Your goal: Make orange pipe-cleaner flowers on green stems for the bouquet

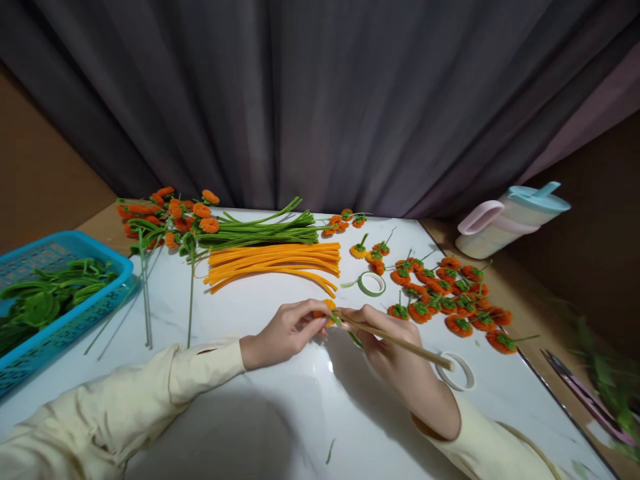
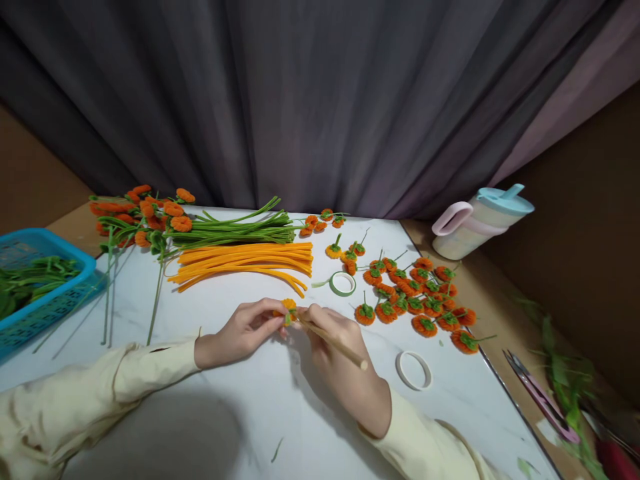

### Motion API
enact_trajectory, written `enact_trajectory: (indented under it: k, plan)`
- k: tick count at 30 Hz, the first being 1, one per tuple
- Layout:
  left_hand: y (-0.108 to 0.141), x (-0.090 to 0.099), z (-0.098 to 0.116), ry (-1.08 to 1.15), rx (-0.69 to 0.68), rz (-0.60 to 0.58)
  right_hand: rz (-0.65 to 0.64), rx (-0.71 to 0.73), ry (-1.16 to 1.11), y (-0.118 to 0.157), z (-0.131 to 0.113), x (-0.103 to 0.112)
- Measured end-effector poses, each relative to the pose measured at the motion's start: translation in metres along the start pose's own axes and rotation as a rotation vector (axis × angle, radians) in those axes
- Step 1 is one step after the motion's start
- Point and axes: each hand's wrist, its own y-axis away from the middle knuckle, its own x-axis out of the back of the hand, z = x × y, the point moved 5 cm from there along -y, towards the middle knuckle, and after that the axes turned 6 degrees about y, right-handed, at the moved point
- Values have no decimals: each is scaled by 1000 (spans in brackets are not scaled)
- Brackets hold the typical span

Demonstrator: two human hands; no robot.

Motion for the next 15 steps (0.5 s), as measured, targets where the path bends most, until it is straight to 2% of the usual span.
enact_trajectory:
  k: [3,8,15]
  plan:
    - [1,-1,7,-192,-101,-7,-1,-15,-23,0,0,-1]
    - [3,-4,15,-428,-262,-24,-13,-149,-147,-2,8,0]
    - [5,-6,13,-465,-259,-36,-2,-204,-198,0,12,-2]
